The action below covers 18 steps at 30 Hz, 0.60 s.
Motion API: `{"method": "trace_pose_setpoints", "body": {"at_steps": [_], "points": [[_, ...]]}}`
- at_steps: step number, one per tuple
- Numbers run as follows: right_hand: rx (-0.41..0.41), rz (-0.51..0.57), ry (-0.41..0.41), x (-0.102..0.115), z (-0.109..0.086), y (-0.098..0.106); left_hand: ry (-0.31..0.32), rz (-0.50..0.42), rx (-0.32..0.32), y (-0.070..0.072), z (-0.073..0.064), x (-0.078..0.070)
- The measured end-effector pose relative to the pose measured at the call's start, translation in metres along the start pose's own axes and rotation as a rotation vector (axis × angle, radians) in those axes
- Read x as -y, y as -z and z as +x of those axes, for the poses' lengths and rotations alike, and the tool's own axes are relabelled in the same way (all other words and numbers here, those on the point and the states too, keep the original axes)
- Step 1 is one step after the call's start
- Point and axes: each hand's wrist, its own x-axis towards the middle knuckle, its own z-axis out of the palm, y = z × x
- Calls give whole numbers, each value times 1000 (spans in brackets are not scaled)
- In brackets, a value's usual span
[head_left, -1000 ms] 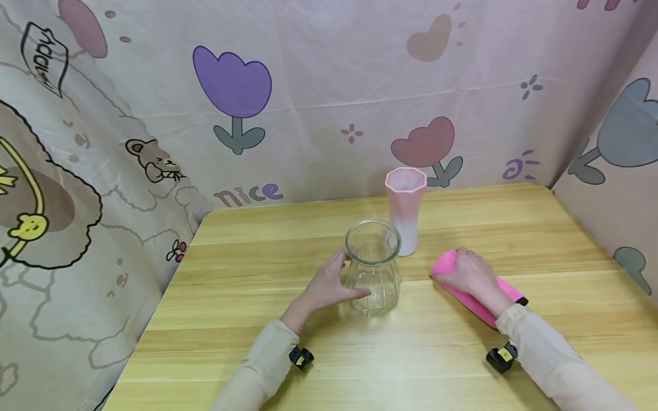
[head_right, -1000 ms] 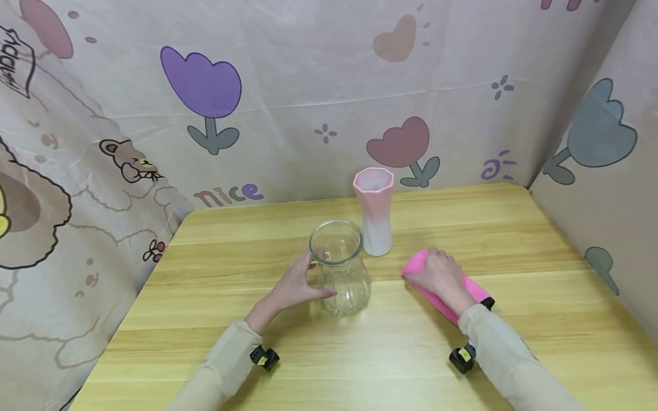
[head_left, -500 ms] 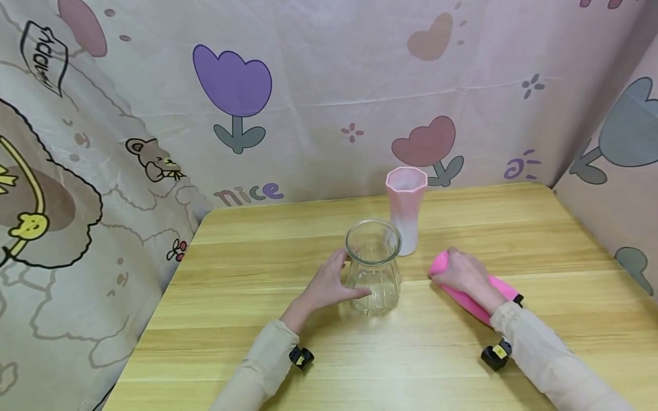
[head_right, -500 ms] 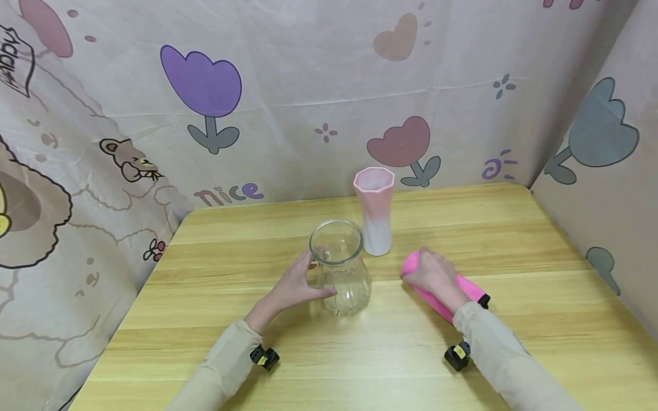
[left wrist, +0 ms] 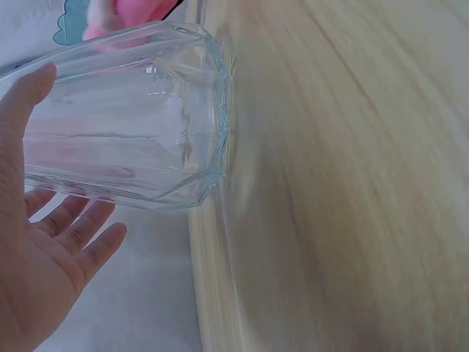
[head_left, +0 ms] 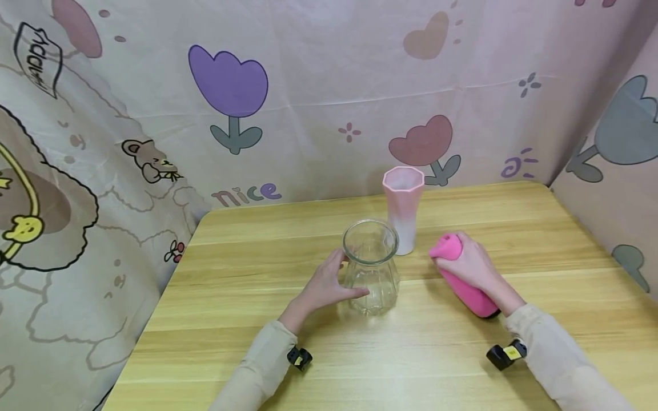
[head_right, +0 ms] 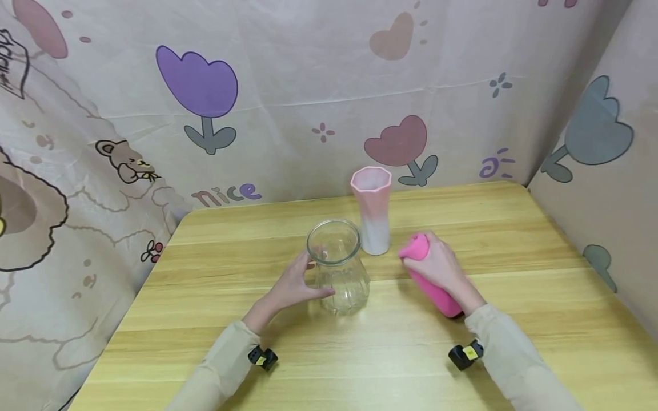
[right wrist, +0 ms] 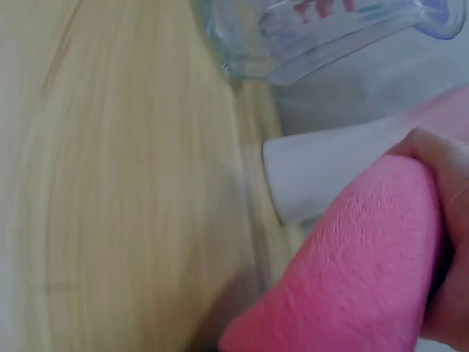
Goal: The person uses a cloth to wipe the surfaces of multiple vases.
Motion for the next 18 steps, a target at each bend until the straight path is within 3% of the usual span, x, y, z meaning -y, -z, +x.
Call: {"method": "trace_pose_setpoints", "body": {"at_steps": [7, 13, 18], "points": [[-115, 214, 29, 28, -5, -2, -16, -6, -8, 0, 0, 1], [-148, 384, 181, 57, -5, -7, -16, 9, -1, 0, 0, 2], [-153, 444, 306, 68, -6, -16, -19, 29, 4, 1, 0, 0]]}}
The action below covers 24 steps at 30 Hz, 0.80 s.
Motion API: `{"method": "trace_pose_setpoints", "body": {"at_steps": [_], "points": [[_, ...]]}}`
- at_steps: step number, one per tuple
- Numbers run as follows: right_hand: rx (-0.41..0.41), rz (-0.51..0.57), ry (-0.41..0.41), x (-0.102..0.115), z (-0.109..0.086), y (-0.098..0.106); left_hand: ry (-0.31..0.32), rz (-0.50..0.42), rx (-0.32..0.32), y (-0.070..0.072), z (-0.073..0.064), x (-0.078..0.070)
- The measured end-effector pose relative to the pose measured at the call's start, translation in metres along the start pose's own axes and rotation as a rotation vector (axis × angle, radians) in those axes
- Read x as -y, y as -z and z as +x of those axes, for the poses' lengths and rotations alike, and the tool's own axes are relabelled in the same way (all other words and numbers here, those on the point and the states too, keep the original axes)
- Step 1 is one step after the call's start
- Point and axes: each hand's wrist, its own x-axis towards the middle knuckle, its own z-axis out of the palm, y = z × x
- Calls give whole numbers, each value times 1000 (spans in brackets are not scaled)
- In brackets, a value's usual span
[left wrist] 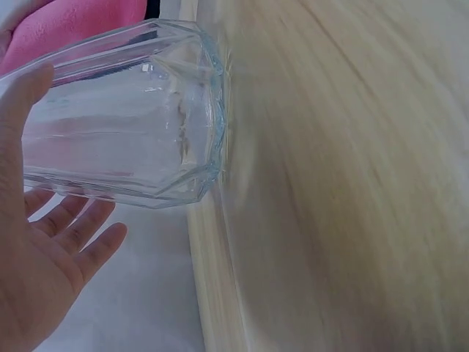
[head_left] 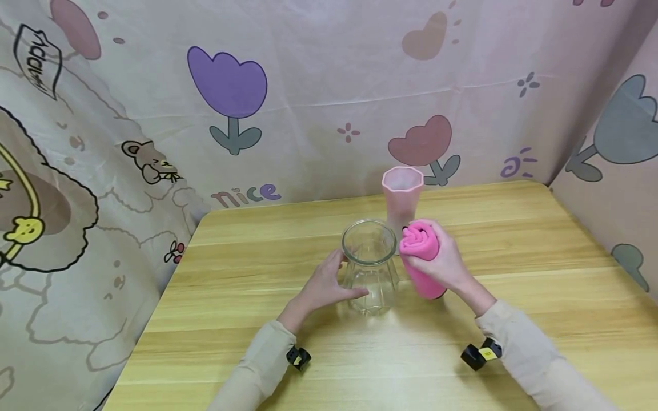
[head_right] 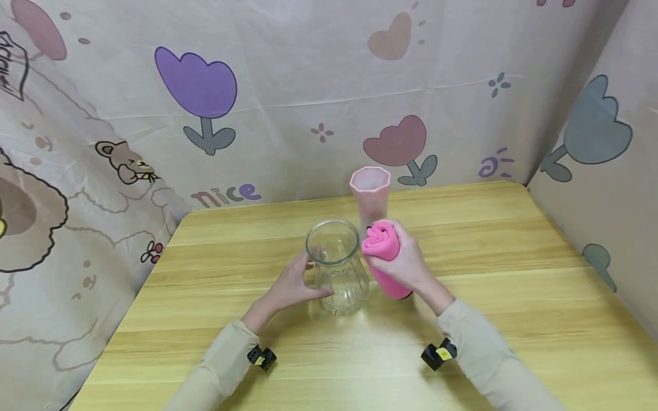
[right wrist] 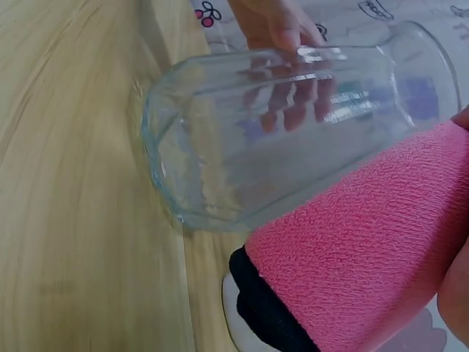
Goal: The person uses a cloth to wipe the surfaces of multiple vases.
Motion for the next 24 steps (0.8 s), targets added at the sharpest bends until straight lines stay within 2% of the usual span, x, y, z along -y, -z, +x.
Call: {"method": "trace_pose_setpoints", "body": {"at_steps": [4, 12, 24], "points": [[8, 22, 36, -1, -1, -6, 0, 19, 2, 0, 0, -1], [41, 57, -11, -5, -3, -13, -22, 15, -9, 1, 1, 0], [71, 110, 6, -2, -4, -16, -26, 2, -2, 0, 1, 0]]}}
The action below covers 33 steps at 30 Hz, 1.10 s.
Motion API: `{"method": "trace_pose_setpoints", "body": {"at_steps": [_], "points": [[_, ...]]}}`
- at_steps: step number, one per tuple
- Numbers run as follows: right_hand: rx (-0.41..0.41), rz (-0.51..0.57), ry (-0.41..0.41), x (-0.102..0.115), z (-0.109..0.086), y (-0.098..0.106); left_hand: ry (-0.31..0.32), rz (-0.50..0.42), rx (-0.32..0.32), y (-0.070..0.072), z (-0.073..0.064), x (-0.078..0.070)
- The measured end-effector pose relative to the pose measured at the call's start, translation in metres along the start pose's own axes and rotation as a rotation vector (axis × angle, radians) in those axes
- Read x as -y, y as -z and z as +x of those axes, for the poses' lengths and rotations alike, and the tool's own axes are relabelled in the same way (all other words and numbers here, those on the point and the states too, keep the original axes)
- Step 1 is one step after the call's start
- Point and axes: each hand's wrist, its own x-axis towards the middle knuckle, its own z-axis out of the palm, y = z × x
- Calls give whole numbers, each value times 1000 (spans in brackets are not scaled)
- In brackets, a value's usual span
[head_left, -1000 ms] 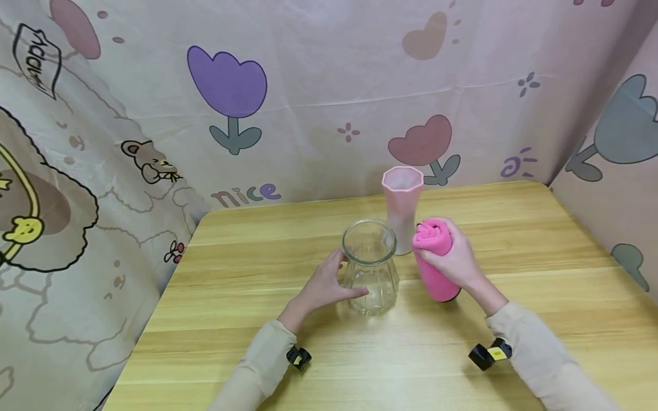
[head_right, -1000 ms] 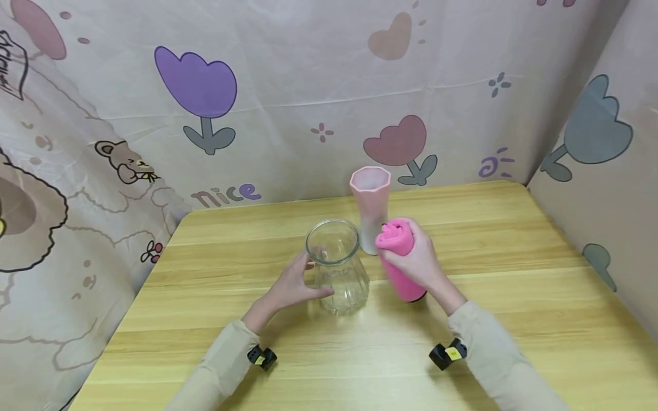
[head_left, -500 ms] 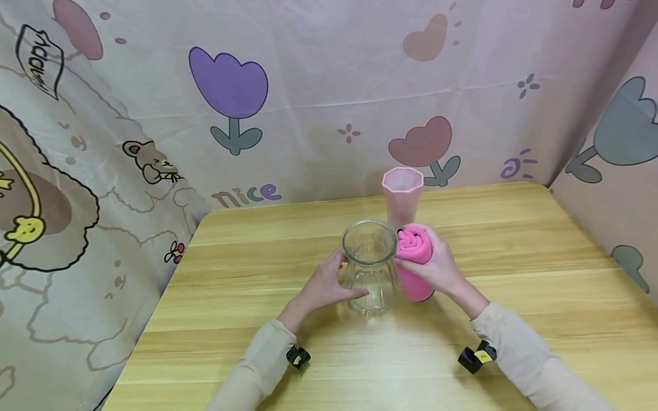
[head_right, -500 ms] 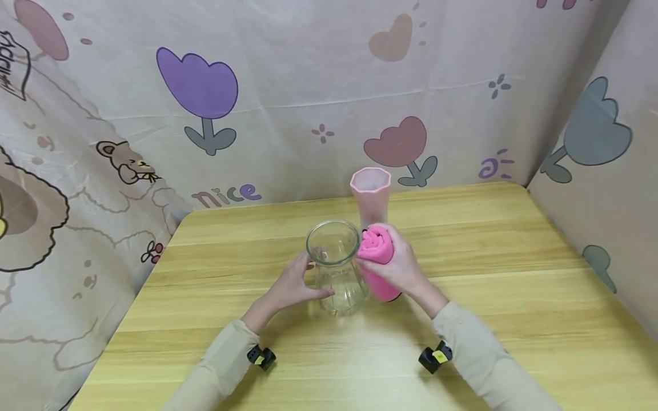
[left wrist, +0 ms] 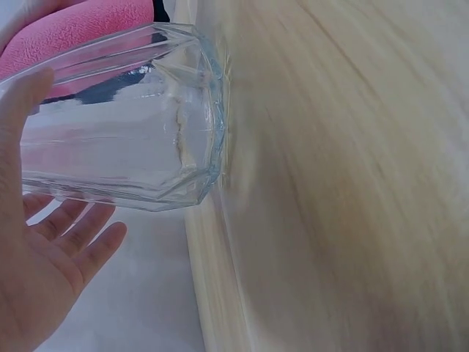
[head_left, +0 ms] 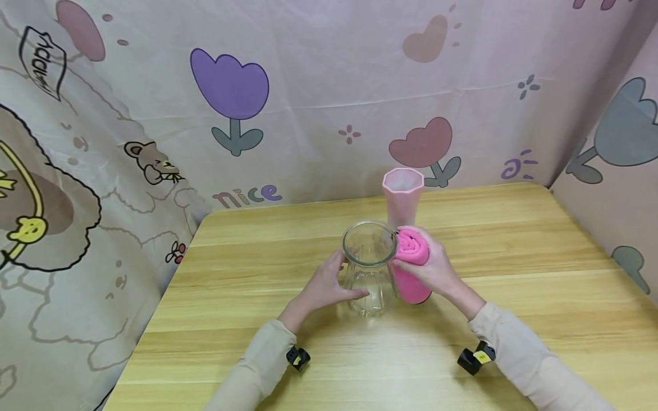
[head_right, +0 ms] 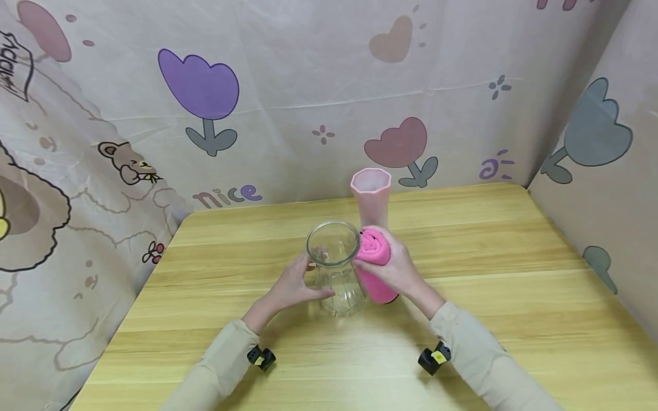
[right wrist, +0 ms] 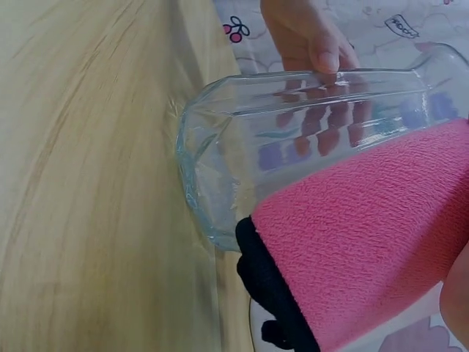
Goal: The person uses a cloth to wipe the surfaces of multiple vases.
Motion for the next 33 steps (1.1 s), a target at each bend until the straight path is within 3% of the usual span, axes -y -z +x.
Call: {"method": "trace_pose_setpoints", "body": {"at_steps": [9, 24, 33], "points": [[71, -130, 83, -5, -1, -6, 1, -24, -1, 0, 0, -1], [125, -165, 9, -13, -4, -5, -11, -22, -7, 0, 0, -1], [276, -157, -3, -24, -6, 3, 4, -32, -5, 0, 0, -1]]}}
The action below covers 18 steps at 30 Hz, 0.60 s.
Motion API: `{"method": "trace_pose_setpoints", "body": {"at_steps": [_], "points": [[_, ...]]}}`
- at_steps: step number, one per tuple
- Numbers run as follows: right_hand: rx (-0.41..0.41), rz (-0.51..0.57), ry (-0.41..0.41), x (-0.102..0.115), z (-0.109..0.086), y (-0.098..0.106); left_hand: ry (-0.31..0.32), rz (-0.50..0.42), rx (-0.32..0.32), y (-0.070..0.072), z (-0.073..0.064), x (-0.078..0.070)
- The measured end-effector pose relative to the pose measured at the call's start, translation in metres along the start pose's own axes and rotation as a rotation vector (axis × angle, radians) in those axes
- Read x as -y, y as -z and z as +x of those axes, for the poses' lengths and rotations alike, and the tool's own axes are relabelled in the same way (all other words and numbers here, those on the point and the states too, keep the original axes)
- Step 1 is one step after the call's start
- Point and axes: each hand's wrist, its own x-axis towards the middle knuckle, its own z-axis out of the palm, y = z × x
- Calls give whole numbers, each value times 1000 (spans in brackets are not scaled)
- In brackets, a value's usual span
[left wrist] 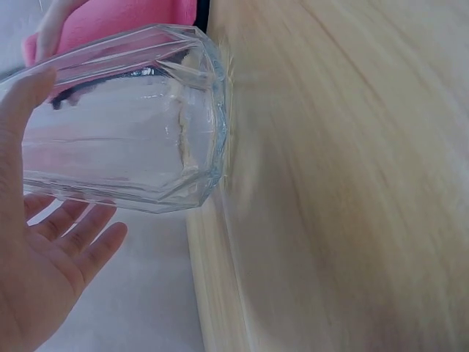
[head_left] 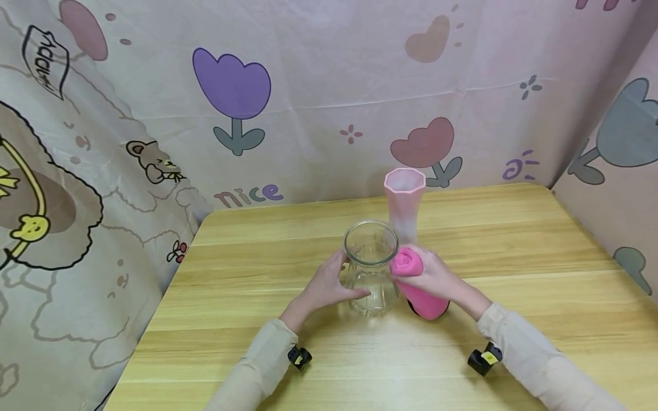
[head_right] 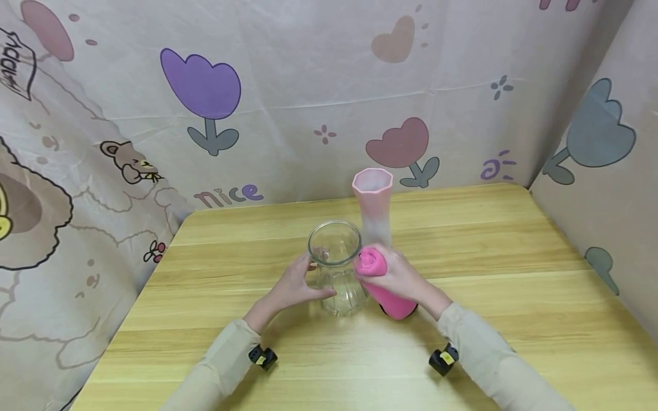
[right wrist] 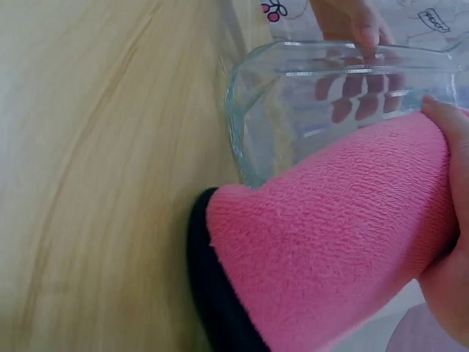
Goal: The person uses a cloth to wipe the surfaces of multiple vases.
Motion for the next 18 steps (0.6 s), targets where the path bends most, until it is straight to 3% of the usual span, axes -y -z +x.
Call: {"method": "trace_pose_setpoints", "body": {"at_steps": [5, 18], "points": [[91, -31, -38, -6, -2, 2, -5, 14, -2, 0, -1, 1], [204, -383, -19, -25, -10, -3, 8, -37, -17, -1, -1, 1]]}}
